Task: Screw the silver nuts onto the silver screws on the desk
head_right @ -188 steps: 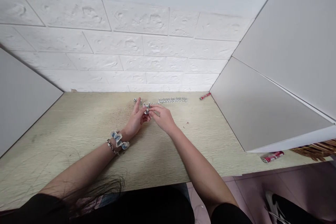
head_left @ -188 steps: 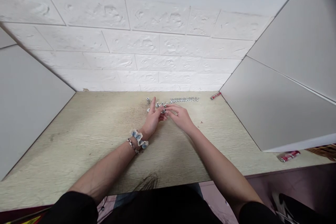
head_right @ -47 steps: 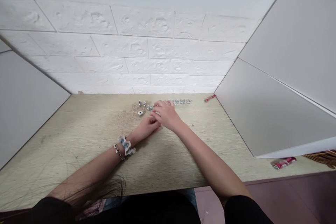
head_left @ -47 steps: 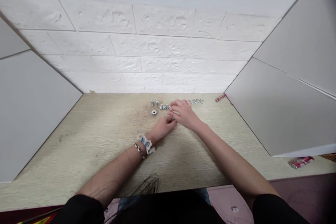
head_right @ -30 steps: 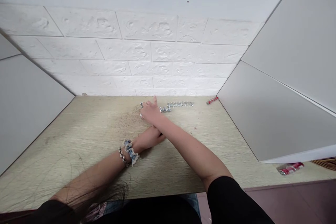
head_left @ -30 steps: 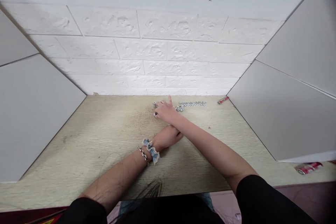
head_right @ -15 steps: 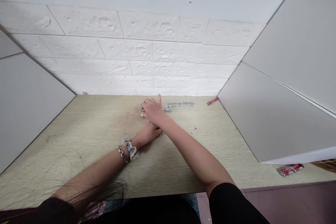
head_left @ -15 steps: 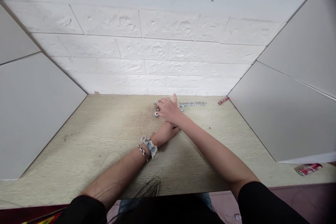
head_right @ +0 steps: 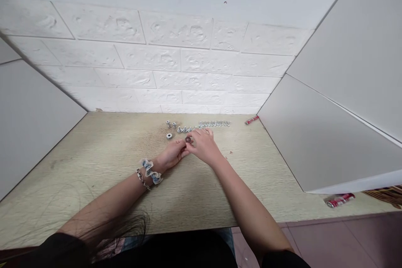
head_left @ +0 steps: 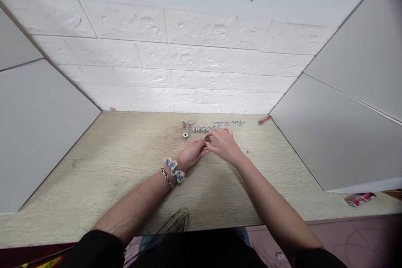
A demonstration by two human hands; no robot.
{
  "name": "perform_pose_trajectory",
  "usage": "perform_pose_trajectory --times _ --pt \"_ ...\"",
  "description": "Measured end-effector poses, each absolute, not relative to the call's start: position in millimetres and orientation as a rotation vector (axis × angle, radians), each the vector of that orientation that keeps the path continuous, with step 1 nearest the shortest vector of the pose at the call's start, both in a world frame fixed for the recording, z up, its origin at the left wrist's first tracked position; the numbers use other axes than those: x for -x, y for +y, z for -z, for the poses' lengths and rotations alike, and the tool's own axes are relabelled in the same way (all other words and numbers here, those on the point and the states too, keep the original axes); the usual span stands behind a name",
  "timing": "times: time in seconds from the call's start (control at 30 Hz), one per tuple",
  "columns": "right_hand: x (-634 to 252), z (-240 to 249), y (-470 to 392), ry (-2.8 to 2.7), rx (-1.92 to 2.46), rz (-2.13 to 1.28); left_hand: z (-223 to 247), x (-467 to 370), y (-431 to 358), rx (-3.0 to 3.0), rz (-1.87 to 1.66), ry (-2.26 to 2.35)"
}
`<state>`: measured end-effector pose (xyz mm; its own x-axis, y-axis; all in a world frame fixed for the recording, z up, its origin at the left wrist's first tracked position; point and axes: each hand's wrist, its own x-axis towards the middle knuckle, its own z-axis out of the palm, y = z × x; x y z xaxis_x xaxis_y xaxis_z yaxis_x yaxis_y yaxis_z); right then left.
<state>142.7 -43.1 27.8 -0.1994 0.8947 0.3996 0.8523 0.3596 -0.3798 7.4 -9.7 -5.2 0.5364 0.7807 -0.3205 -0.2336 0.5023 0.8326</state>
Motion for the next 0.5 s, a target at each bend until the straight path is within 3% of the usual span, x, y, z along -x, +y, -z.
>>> perform_pose_trajectory --times 0.5 --pt "-142.7 -25.2 -45.5 -2.183 1.604 -0.188 7.7 -8.2 -9.3 -0.880 -0.766 0.813"
